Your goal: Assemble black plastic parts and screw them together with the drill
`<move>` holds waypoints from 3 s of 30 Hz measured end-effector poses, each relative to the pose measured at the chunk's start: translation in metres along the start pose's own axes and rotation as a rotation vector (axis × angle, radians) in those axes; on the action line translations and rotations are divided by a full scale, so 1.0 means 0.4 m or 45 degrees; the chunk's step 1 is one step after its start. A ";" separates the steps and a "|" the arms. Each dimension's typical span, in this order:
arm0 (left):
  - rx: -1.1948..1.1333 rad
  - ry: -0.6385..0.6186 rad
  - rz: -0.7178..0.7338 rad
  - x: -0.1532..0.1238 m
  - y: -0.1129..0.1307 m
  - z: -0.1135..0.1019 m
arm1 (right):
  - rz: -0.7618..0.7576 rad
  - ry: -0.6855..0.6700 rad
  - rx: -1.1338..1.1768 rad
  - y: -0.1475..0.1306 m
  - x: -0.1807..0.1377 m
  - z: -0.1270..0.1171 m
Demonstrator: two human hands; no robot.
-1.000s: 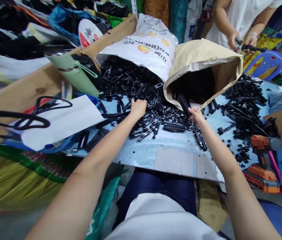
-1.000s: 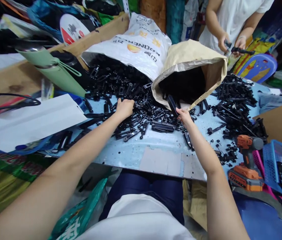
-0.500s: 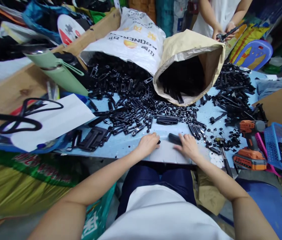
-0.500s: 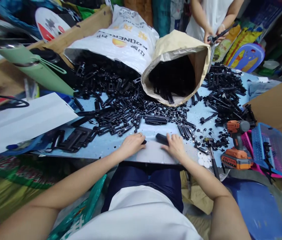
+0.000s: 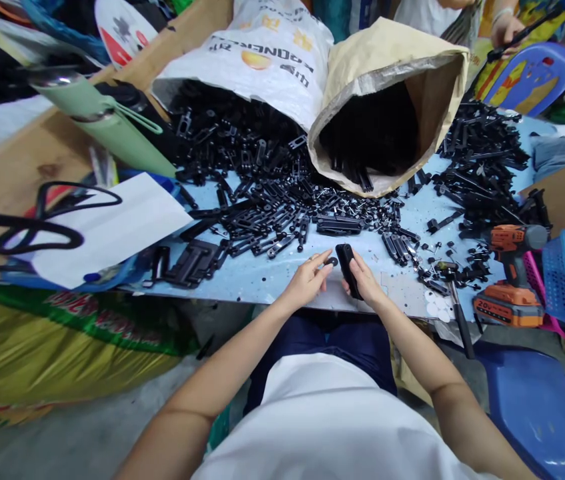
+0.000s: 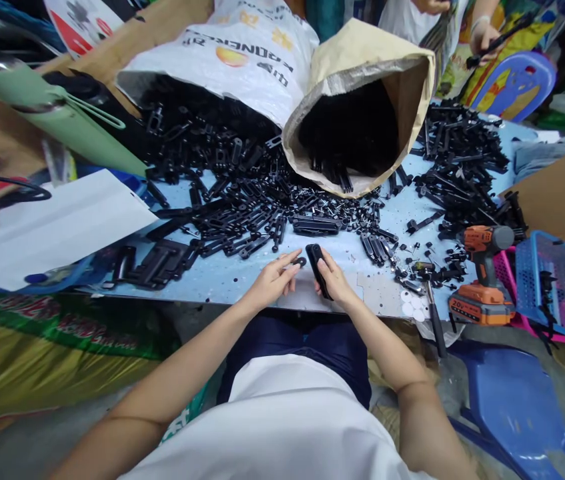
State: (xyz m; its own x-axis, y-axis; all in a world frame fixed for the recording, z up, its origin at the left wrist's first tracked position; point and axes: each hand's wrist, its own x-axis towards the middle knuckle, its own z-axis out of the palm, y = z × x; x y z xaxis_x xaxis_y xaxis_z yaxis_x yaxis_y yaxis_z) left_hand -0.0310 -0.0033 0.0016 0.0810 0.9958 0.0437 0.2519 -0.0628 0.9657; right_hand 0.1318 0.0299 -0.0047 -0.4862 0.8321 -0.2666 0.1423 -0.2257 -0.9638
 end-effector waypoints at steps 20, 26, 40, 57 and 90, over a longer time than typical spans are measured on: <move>0.199 0.252 0.423 -0.019 0.051 -0.007 | -0.261 -0.126 -0.209 -0.064 -0.021 -0.049; 0.410 0.359 0.455 -0.038 0.062 0.021 | -0.467 -0.121 -0.622 -0.086 -0.033 -0.071; 0.455 0.633 0.246 -0.030 0.012 0.092 | -0.531 0.082 -1.027 -0.030 -0.007 -0.078; 1.315 -0.500 0.193 0.012 0.006 0.031 | -0.386 0.036 -1.804 -0.160 -0.014 -0.395; 1.045 -0.450 0.371 0.011 -0.014 0.058 | -0.446 -0.372 -2.107 -0.108 -0.115 -0.137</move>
State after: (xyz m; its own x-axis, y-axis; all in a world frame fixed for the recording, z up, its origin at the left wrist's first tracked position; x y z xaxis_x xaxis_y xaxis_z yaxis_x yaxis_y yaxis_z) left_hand -0.0096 0.0000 -0.0097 0.5019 0.8637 0.0450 0.7660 -0.4681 0.4406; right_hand 0.1952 0.0292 0.0497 -0.7886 0.5683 -0.2349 0.5823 0.8129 0.0116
